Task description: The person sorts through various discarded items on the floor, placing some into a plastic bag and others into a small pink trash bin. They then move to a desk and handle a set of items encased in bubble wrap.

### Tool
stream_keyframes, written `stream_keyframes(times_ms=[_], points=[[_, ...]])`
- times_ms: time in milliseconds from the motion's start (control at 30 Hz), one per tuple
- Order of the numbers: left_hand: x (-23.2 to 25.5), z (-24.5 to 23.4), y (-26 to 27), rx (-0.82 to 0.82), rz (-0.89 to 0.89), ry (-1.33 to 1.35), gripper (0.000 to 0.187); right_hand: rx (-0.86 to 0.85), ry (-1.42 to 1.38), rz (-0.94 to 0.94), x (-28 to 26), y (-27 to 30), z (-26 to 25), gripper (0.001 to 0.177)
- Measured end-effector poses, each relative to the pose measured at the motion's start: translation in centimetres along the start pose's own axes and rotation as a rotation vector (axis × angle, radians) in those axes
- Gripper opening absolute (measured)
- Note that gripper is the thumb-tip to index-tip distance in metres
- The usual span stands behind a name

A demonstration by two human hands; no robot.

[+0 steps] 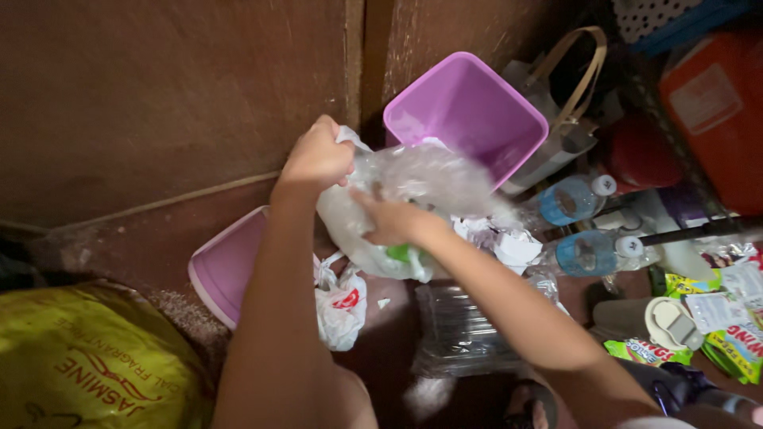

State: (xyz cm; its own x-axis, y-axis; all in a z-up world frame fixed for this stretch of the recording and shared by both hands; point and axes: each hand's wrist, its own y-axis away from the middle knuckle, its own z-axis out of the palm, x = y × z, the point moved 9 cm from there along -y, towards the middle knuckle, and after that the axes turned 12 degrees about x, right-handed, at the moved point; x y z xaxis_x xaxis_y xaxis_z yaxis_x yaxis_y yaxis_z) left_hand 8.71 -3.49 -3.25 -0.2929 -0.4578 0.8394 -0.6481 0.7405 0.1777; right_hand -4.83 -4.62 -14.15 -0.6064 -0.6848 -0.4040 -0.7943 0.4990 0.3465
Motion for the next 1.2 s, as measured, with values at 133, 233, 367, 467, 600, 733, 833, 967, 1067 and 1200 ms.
stream_keyframes(times_ms=[133, 233, 367, 467, 600, 733, 833, 967, 1067, 1200], points=[[0.9, -0.3, 0.3, 0.043, 0.051, -0.139, 0.03, 0.095, 0.021, -0.15, -3.0, 6.0, -7.2, 0.093], [0.4, -0.1, -0.4, 0.079, 0.077, -0.184, 0.033, 0.137, -0.024, -0.056, -1.7, 9.0, -11.3, 0.062], [0.0, 0.0, -1.2, 0.128, 0.155, -0.261, 0.041, 0.872, 0.031, -0.08, 1.8, 12.9, -21.2, 0.058], [0.4, -0.4, -0.7, 0.134, 0.152, -0.284, 0.038, 0.94, -0.012, -0.221, 2.3, 11.7, -21.1, 0.085], [0.6, -0.5, 0.2, 0.089, 0.043, -0.228, 0.031, 0.44, -0.242, 0.153, 2.9, 6.8, -11.8, 0.058], [1.4, -0.5, 0.5, 0.066, 0.053, -0.158, 0.027, 0.356, -0.364, -0.422, -4.5, 3.8, -5.3, 0.059], [1.1, -0.3, 0.8, 0.03, -0.006, -0.168, 0.029, 0.172, -0.258, -0.237, -2.2, -1.1, 0.2, 0.07], [0.8, -0.5, 0.1, 0.047, 0.019, -0.264, 0.031, -0.011, 0.135, -0.202, 1.9, -7.6, 7.8, 0.067], [1.0, -1.2, 0.0, 0.125, 0.092, -0.296, 0.029, -0.065, 0.375, -0.195, 3.4, -9.6, 11.8, 0.058], [1.2, -0.9, 0.7, 0.071, -0.011, -0.285, 0.03, -0.027, 0.086, 0.004, 2.6, -7.3, 8.4, 0.081]])
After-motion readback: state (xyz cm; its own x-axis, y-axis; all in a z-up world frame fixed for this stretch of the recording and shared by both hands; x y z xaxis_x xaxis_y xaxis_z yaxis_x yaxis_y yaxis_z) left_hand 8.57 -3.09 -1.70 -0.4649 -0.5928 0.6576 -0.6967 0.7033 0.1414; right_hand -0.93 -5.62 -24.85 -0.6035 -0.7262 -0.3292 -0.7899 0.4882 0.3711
